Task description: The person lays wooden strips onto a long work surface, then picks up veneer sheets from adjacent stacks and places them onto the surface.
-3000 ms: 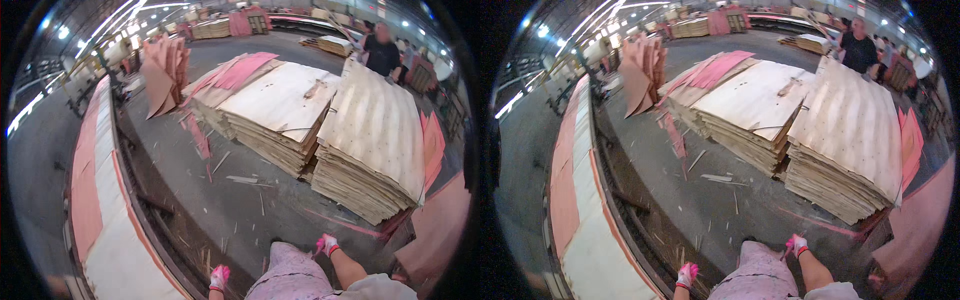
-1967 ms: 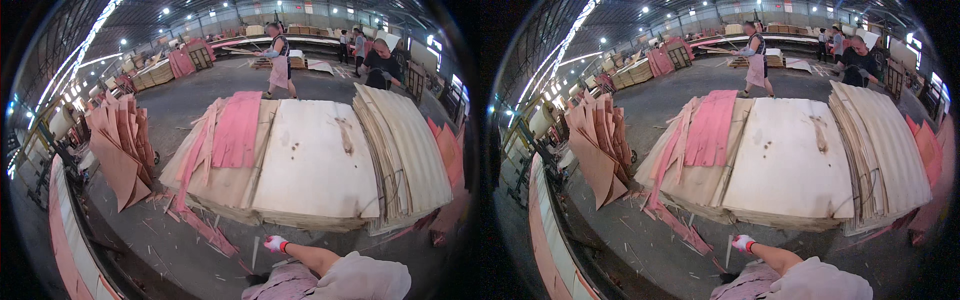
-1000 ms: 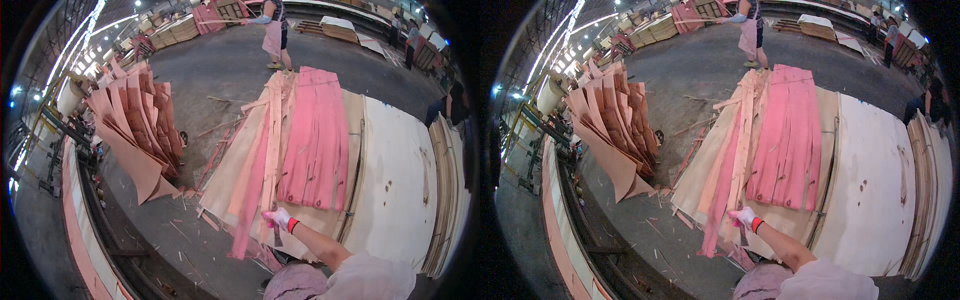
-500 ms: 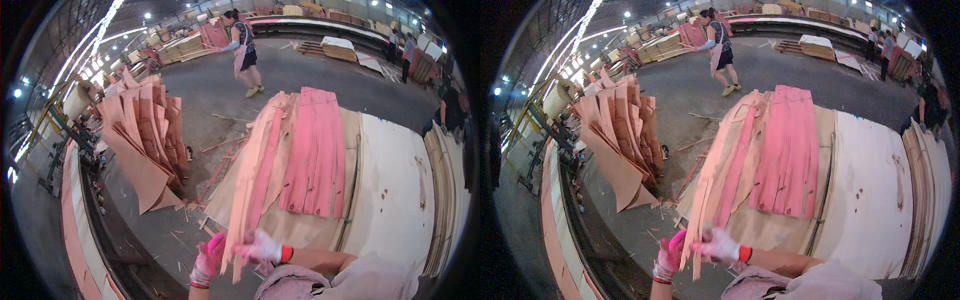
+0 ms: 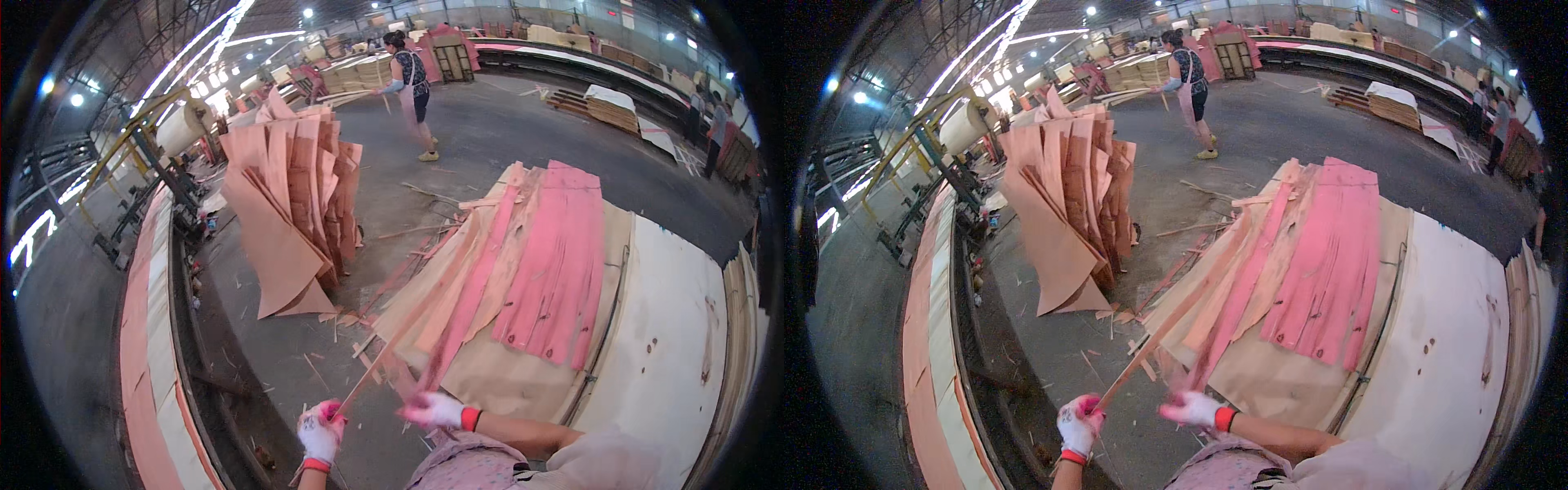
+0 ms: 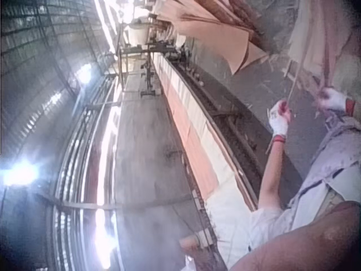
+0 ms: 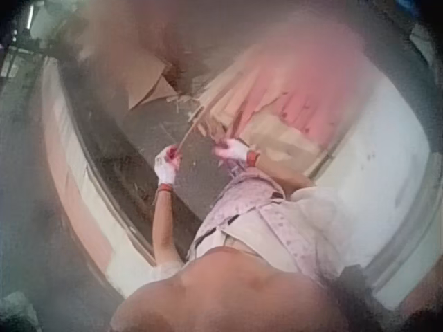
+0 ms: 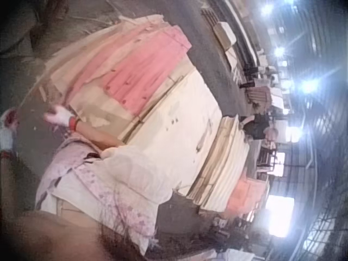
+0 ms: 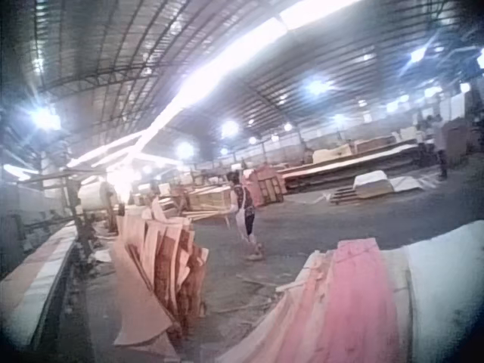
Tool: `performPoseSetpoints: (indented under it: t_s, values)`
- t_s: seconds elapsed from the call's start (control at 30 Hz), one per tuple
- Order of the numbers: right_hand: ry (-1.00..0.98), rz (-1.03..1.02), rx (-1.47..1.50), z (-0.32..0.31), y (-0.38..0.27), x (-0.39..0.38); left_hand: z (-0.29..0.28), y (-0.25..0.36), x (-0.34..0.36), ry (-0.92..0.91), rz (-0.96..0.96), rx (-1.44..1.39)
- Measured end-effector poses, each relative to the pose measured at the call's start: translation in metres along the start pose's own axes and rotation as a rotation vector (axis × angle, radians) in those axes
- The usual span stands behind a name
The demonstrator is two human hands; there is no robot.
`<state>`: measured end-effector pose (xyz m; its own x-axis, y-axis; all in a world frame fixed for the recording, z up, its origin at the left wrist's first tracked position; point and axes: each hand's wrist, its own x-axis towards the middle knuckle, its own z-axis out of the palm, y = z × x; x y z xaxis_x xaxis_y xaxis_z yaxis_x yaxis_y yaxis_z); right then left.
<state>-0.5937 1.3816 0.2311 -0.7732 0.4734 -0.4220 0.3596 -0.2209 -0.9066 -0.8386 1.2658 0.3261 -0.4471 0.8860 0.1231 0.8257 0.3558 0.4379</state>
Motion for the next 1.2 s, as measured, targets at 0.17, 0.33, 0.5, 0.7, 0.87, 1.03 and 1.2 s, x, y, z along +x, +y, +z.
performPoseSetpoints:
  t_s: [0.17, 0.33, 0.5, 0.7, 0.87, 1.03, 1.2]
  values:
    - [0.29, -0.017, 0.8, -0.039, 0.019, 0.054, -0.063, 0.018, -0.06, 0.111, 0.26, 0.374]
    - [0.008, -0.163, 1.388, -0.065, 0.027, 0.096, -0.081, 0.027, -0.125, 0.21, 0.369, 0.323]
    - [0.232, -0.066, 1.276, -0.035, 0.029, 0.115, -0.07, 0.007, -0.182, 0.252, 0.301, 0.3]
    - [0.156, -0.071, 0.97, 0.022, 0.002, 0.097, -0.029, -0.029, -0.226, -0.201, -0.386, 0.378]
    - [-0.139, -0.127, 0.981, 0.068, -0.041, 0.088, -0.035, -0.048, -0.229, 0.328, -0.241, -0.063]
    - [-0.283, -0.171, 0.768, 0.106, -0.053, 0.08, -0.057, -0.033, -0.185, 0.553, -0.371, -0.099]
    - [-0.4, -0.387, 0.391, 0.181, -0.061, 0.072, -0.084, -0.039, -0.147, 0.718, -0.289, -0.322]
